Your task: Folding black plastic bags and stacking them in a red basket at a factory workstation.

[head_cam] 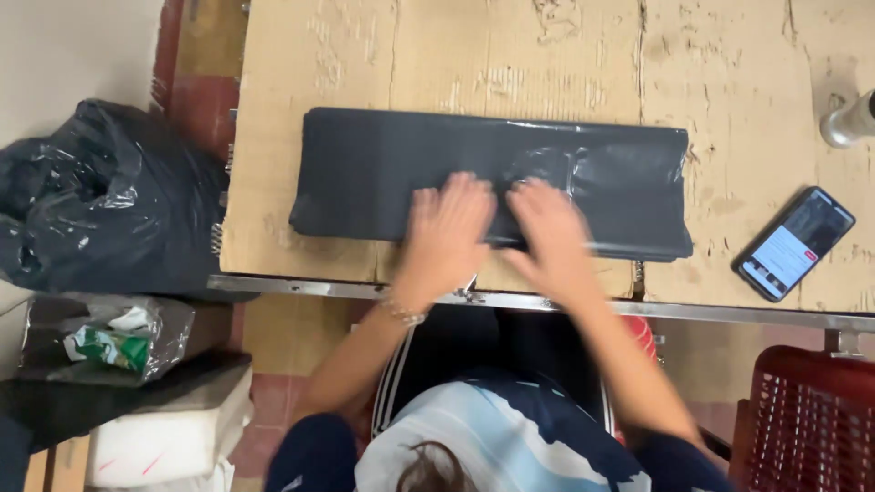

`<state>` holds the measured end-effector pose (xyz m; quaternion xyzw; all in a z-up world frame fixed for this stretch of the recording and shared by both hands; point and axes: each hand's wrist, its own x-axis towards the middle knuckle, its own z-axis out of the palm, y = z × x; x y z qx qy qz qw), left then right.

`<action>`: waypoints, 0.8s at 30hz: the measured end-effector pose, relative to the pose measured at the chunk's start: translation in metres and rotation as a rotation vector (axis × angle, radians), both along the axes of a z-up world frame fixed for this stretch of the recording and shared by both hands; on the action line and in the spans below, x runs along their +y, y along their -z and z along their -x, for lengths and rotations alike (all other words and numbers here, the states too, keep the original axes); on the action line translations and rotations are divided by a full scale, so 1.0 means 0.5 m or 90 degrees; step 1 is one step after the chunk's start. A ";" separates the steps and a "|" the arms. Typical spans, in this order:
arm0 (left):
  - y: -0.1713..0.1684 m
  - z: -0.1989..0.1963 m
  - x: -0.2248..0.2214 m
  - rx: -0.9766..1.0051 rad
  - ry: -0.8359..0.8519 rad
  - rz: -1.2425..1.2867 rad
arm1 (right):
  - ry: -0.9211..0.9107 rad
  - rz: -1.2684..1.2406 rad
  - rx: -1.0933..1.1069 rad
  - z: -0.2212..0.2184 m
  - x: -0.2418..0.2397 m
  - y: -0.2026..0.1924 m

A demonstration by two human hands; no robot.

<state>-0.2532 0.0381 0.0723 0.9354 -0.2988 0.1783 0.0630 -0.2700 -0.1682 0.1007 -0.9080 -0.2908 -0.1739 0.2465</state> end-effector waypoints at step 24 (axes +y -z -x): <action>0.023 -0.198 0.185 0.064 -0.255 -0.051 | 0.507 0.215 0.117 -0.225 -0.175 0.215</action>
